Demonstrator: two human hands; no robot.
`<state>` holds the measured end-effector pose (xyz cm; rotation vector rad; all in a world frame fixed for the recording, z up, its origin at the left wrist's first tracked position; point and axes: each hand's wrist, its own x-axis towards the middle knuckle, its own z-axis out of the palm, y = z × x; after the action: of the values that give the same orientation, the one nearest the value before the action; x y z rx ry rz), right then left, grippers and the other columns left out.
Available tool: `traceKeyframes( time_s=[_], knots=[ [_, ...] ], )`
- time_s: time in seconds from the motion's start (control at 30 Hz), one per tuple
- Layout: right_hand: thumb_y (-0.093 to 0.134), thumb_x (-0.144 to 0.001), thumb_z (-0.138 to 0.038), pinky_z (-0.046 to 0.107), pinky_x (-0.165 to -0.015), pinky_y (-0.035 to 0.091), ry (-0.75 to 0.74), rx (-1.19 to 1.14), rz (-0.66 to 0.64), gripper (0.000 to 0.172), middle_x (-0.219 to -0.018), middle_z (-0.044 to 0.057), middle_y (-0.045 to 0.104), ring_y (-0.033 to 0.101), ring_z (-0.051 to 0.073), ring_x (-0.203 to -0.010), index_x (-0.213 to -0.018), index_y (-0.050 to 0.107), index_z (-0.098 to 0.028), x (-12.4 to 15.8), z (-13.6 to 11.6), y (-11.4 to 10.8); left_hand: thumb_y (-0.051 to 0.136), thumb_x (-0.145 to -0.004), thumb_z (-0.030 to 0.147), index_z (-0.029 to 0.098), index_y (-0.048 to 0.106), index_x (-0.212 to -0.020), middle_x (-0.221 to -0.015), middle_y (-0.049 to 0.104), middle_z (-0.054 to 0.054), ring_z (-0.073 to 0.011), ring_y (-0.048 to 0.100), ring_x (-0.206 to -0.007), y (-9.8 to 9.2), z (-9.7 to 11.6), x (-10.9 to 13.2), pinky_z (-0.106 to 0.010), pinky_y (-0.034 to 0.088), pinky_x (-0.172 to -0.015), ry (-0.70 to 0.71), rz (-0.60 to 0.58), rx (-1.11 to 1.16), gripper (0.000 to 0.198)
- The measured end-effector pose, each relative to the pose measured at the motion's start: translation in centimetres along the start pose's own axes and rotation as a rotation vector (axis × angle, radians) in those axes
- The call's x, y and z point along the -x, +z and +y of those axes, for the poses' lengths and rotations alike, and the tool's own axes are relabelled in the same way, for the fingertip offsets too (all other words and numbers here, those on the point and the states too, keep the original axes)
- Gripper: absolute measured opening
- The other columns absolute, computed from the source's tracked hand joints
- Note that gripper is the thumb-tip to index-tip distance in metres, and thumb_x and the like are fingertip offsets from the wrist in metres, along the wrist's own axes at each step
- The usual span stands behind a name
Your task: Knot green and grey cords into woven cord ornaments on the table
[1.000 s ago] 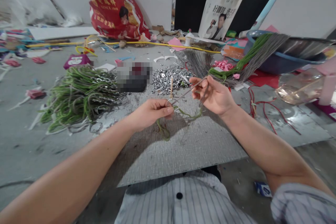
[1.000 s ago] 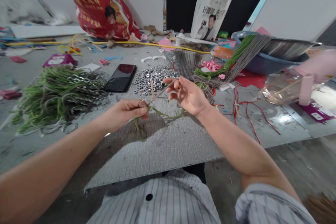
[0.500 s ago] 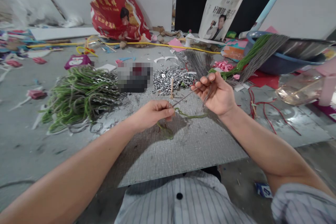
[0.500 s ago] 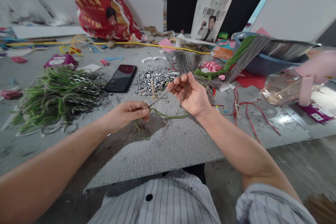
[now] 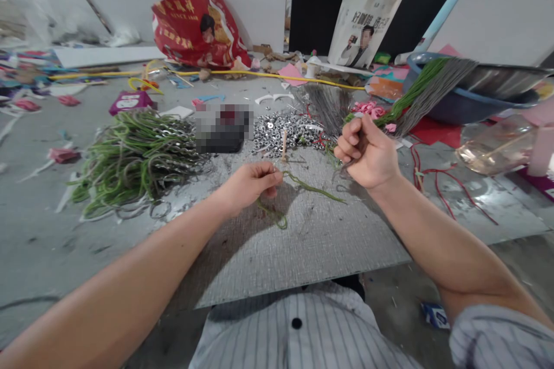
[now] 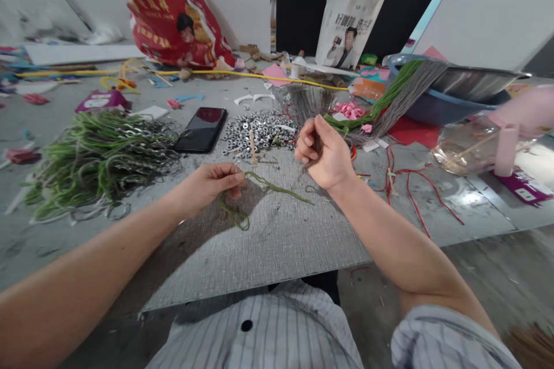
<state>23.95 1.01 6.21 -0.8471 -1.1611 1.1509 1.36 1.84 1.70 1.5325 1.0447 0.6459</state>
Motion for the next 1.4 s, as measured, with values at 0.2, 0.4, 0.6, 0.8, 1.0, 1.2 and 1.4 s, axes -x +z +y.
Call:
traceKeyframes(
  time_s=[0.2, 0.4, 0.6, 0.8, 1.0, 1.2, 1.4],
  knots=[
    [0.052, -0.084, -0.043, 0.021, -0.039, 0.018, 0.139, 0.084, -0.304, 0.024, -0.057, -0.007, 0.037, 0.023, 0.005, -0.042, -0.083, 0.060, -0.020, 2.9, 1.8, 2.0, 0.056, -0.077, 0.030, 0.018, 0.049, -0.057, -0.049, 0.053, 0.004, -0.0077, 0.049, -0.039, 1.0, 0.7, 0.5, -0.021, 0.041, -0.043, 0.013, 0.148, 0.096, 0.025],
    [0.039, -0.089, -0.025, 0.022, -0.049, 0.033, 0.062, 0.454, -0.448, 0.035, -0.062, -0.005, 0.041, 0.036, 0.008, -0.053, -0.117, 0.057, -0.018, 4.7, 4.1, 4.0, 0.054, -0.078, 0.027, 0.017, 0.051, -0.058, -0.047, 0.051, 0.005, -0.0068, 0.049, -0.039, 2.3, 1.5, 1.3, -0.018, 0.039, -0.041, 0.038, 0.188, -0.009, 0.022],
    [0.034, -0.088, -0.020, 0.025, -0.060, 0.042, 0.011, 0.644, -0.474, 0.044, -0.066, -0.002, 0.049, 0.047, 0.010, -0.059, -0.129, 0.049, -0.015, 4.0, 4.8, 3.6, 0.050, -0.082, 0.030, 0.017, 0.059, -0.060, -0.044, 0.050, 0.004, -0.0072, 0.047, -0.040, 2.5, 1.2, 1.5, -0.019, 0.037, -0.043, 0.124, 0.110, -0.167, 0.027],
    [0.033, -0.086, -0.017, 0.029, -0.067, 0.048, -0.045, 0.803, -0.513, 0.045, -0.071, 0.002, 0.059, 0.056, 0.014, -0.065, -0.129, 0.048, -0.013, 3.9, 4.8, 3.5, 0.050, -0.082, 0.028, 0.018, 0.059, -0.058, -0.043, 0.050, 0.005, -0.0071, 0.046, -0.040, 2.6, 1.2, 1.6, -0.019, 0.036, -0.044, 0.154, 0.093, -0.198, 0.027],
    [0.032, -0.087, -0.019, 0.033, -0.073, 0.050, -0.082, 0.927, -0.530, 0.050, -0.085, 0.007, 0.066, 0.062, 0.017, -0.076, -0.137, 0.036, -0.011, 4.2, 5.0, 3.5, 0.049, -0.080, 0.026, 0.017, 0.054, -0.053, -0.041, 0.046, 0.006, -0.0064, 0.042, -0.038, 3.1, 1.3, 1.6, -0.018, 0.033, -0.041, 0.138, 0.139, -0.188, 0.029],
    [0.031, -0.088, -0.020, 0.039, -0.074, 0.051, -0.125, 1.098, -0.563, 0.052, -0.098, 0.013, 0.066, 0.064, 0.023, -0.084, -0.139, 0.031, -0.011, 4.6, 5.0, 3.9, 0.049, -0.076, 0.023, 0.016, 0.045, -0.047, -0.041, 0.041, 0.007, -0.0056, 0.037, -0.041, 3.5, 1.1, 1.6, -0.019, 0.030, -0.043, 0.155, 0.249, -0.185, 0.031],
    [0.040, -0.085, -0.022, 0.042, -0.070, 0.052, -0.142, 1.163, -0.581, 0.066, -0.092, 0.013, 0.067, 0.064, 0.025, -0.077, -0.146, 0.016, -0.010, 5.2, 4.6, 4.1, 0.051, -0.076, 0.022, 0.017, 0.045, -0.050, -0.043, 0.038, 0.007, -0.0059, 0.031, -0.044, 3.0, 1.7, 1.7, -0.019, 0.028, -0.045, 0.164, 0.280, -0.096, 0.027]
  ],
)
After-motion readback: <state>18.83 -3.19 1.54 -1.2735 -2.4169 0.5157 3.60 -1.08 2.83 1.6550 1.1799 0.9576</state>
